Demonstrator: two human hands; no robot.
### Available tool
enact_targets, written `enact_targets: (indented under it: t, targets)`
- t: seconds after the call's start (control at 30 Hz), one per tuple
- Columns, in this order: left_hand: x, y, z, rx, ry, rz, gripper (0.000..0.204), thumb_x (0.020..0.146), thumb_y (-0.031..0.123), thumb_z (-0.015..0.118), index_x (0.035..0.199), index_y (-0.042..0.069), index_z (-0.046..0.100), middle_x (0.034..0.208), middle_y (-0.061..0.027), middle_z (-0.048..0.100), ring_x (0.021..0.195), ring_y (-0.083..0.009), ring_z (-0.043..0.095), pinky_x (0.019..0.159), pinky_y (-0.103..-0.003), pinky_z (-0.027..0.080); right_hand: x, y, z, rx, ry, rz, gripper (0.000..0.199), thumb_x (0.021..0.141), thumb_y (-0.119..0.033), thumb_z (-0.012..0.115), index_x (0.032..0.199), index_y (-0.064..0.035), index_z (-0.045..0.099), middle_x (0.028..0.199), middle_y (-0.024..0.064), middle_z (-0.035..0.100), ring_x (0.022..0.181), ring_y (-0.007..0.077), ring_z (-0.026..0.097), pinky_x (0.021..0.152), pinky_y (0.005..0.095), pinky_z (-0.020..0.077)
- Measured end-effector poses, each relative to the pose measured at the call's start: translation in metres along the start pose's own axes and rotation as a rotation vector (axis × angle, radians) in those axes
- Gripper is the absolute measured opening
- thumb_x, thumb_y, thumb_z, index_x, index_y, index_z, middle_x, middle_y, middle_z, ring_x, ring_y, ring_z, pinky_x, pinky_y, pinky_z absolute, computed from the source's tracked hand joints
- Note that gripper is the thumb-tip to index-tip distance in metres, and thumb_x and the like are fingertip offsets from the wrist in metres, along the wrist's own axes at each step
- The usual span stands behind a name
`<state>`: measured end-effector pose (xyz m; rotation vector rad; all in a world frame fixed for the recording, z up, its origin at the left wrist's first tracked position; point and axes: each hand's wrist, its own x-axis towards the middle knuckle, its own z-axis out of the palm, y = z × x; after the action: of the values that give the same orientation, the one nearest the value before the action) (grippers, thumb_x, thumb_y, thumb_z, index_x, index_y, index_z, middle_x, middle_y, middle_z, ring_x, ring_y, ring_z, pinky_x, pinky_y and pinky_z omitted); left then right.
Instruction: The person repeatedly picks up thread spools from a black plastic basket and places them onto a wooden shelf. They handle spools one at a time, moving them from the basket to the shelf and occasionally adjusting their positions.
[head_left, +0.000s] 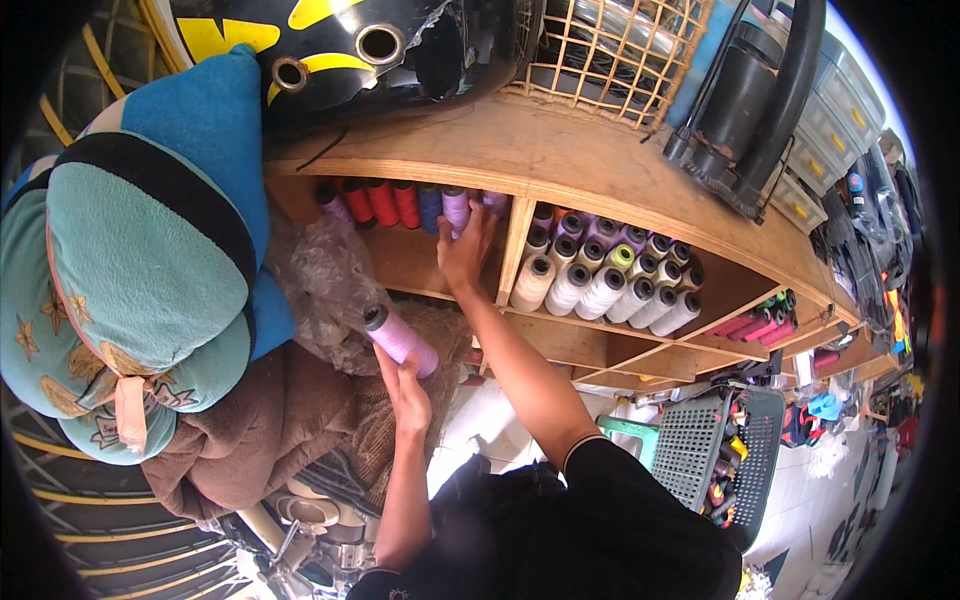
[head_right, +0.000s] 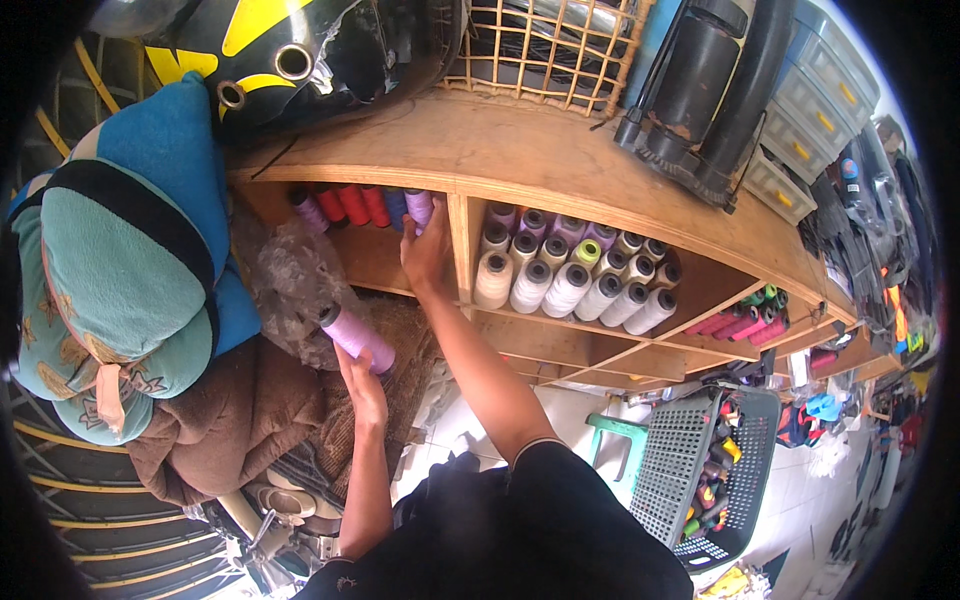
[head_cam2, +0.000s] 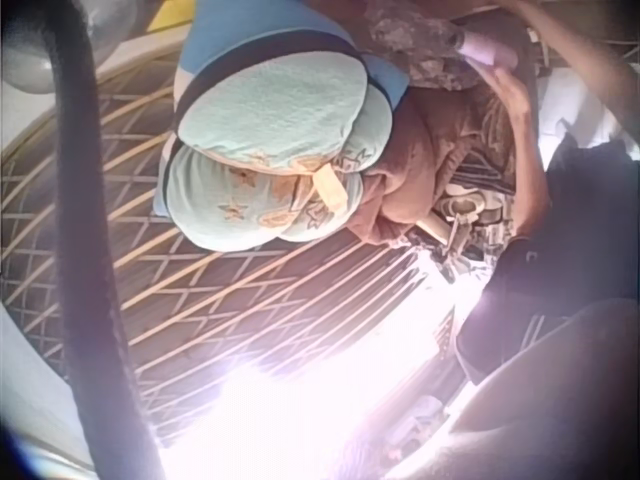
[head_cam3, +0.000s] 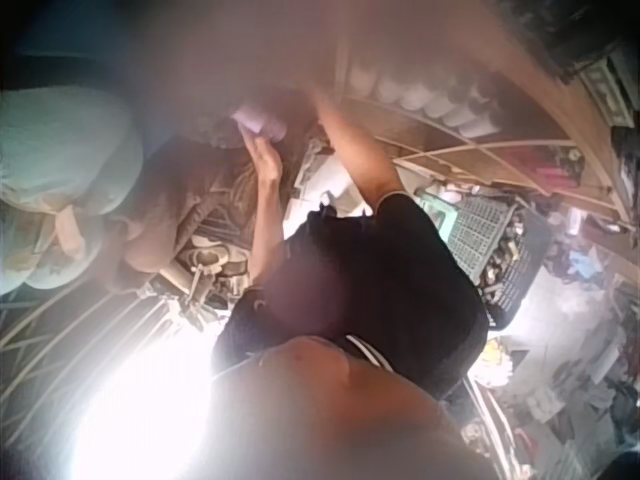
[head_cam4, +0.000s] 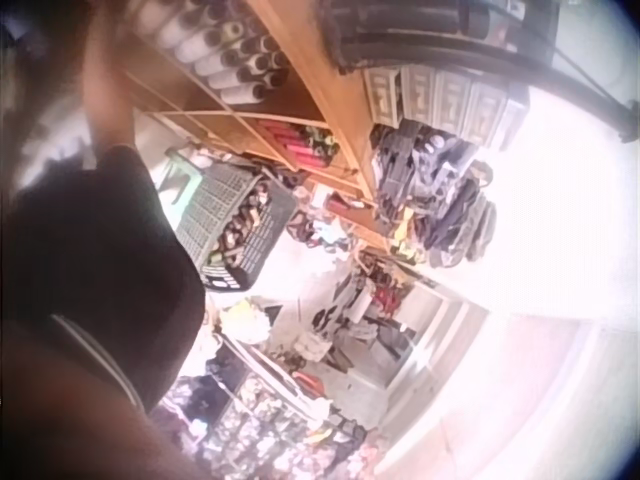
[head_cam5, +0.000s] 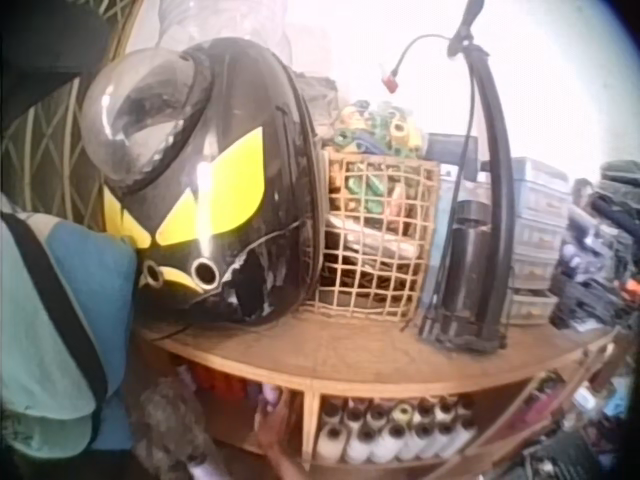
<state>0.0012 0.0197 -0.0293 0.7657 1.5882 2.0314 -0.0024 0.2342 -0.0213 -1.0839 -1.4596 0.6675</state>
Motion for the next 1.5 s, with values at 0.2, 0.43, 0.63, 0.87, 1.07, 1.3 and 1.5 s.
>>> enact_targets:
  t: [0.2, 0.43, 0.63, 0.87, 1.07, 1.3, 1.5]
  targets:
    - [0.012, 0.023, 0.008, -0.062, -0.088, 0.029, 0.054, 0.094, 0.011, 0.052, 0.142, -0.002, 0.032, 0.128, -0.0107, 0.048, 0.118, -0.0199, 0.045, 0.104, -0.034, 0.033, 0.004, 0.01, 0.004, -0.003, -0.052, 0.03, 0.059, 0.082, -0.019, 0.073, 0.13, 0.0004, 0.044, 0.135, 0.0345, 0.04, 0.128, 0.0505, 0.037, 0.107, 0.052, 0.0316]
    - [0.025, 0.033, 0.022, -0.107, -0.126, 0.047, 0.039, 0.093, 0.01, 0.062, 0.127, -0.003, 0.047, 0.115, -0.0067, 0.056, 0.108, -0.015, 0.051, 0.097, -0.031, 0.039, 0.004, 0.01, -0.006, 0.043, -0.116, 0.024, 0.067, 0.084, -0.017, 0.071, 0.137, 0.0022, 0.035, 0.14, 0.034, 0.034, 0.132, 0.0502, 0.032, 0.111, 0.0524, 0.027]
    - [0.06, 0.037, 0.036, 0.017, -0.057, 0.15, 0.033, 0.09, 0.013, 0.068, 0.115, -0.003, 0.053, 0.101, -0.0073, 0.063, 0.092, -0.0141, 0.059, 0.085, -0.029, 0.046, -0.058, -0.009, -0.041, -0.195, -0.251, -0.313, 0.073, 0.088, -0.008, 0.061, 0.143, 0.0123, 0.017, 0.145, 0.0325, 0.026, 0.135, 0.0477, 0.028, 0.111, 0.0498, 0.0277]
    - [0.103, 0.005, 0.099, 0.397, -0.165, 0.236, 0.04, 0.08, 0.012, 0.075, 0.112, -0.004, 0.057, 0.097, -0.023, 0.065, 0.091, -0.0368, 0.063, 0.078, -0.043, 0.05, -0.201, 0.028, -0.182, -0.059, -0.583, -0.106, 0.053, 0.085, -0.003, 0.063, 0.131, 0.0065, 0.039, 0.12, 0.0256, 0.053, 0.112, 0.0365, 0.055, 0.096, 0.0411, 0.0454]
    - [0.121, -0.018, 0.137, 0.378, -0.147, 0.26, 0.041, 0.079, 0.008, 0.075, 0.115, 0.0, 0.058, 0.103, -0.0265, 0.064, 0.099, -0.0457, 0.06, 0.08, -0.048, 0.05, -0.227, 0.054, -0.248, -0.188, -0.55, 0.121, 0.047, 0.084, -0.003, 0.064, 0.125, 0.0044, 0.042, 0.104, 0.0189, 0.06, 0.092, 0.0266, 0.062, 0.082, 0.0354, 0.0507]
    - [0.126, -0.028, 0.154, 0.557, -0.038, 0.391, 0.04, 0.076, 0.01, 0.076, 0.112, 0.0, 0.063, 0.106, -0.0263, 0.065, 0.092, -0.0429, 0.064, 0.078, -0.047, 0.052, -0.215, 0.049, -0.278, -0.238, -0.526, 0.219, 0.041, 0.086, -0.003, 0.061, 0.125, 0.0014, 0.047, 0.092, 0.0134, 0.061, 0.086, 0.0254, 0.063, 0.08, 0.0365, 0.0511]
    - [0.128, -0.041, 0.16, 0.574, 0.055, 0.305, 0.04, 0.072, 0.017, 0.08, 0.107, 0.001, 0.068, 0.097, -0.0241, 0.068, 0.085, -0.0405, 0.066, 0.075, -0.046, 0.053, -0.224, 0.051, -0.288, -0.248, -0.525, 0.268, 0.039, 0.086, -0.001, 0.061, 0.122, 0.0017, 0.048, 0.088, 0.0132, 0.062, 0.083, 0.0245, 0.064, 0.079, 0.0361, 0.0514]
